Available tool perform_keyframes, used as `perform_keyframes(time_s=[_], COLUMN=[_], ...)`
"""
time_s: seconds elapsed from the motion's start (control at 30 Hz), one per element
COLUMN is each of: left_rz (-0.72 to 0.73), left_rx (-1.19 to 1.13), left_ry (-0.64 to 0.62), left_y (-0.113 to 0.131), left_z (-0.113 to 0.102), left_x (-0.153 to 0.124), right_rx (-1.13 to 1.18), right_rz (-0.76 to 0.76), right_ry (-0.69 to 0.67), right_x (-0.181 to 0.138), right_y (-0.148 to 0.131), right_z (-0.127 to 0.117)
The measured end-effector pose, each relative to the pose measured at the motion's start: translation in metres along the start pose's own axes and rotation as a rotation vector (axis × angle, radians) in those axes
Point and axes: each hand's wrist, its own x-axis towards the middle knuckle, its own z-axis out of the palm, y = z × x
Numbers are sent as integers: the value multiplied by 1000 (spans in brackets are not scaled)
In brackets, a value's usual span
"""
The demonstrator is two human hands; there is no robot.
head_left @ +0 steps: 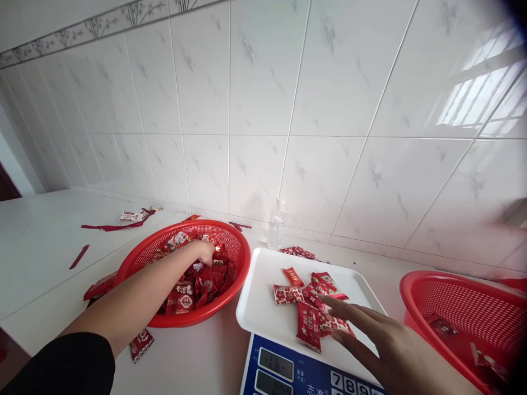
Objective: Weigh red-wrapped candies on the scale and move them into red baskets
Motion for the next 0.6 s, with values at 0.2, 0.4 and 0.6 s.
perform_keyframes(time_s=[0.2,0.4,0.6], left_rz=[135,239,216], left_rx=[-173,-475,-659], left_ry=[-54,-19,36], left_y=[-16,-36,-38], left_z=[-23,-24,-21], left_x=[-32,-64,-79], right_rx=[19,2,-2], right_rz=[-5,-9,-4], right_ry=[28,22,-7], right_x=[1,4,6], right_y=[0,0,-3], right_z=[1,1,-1])
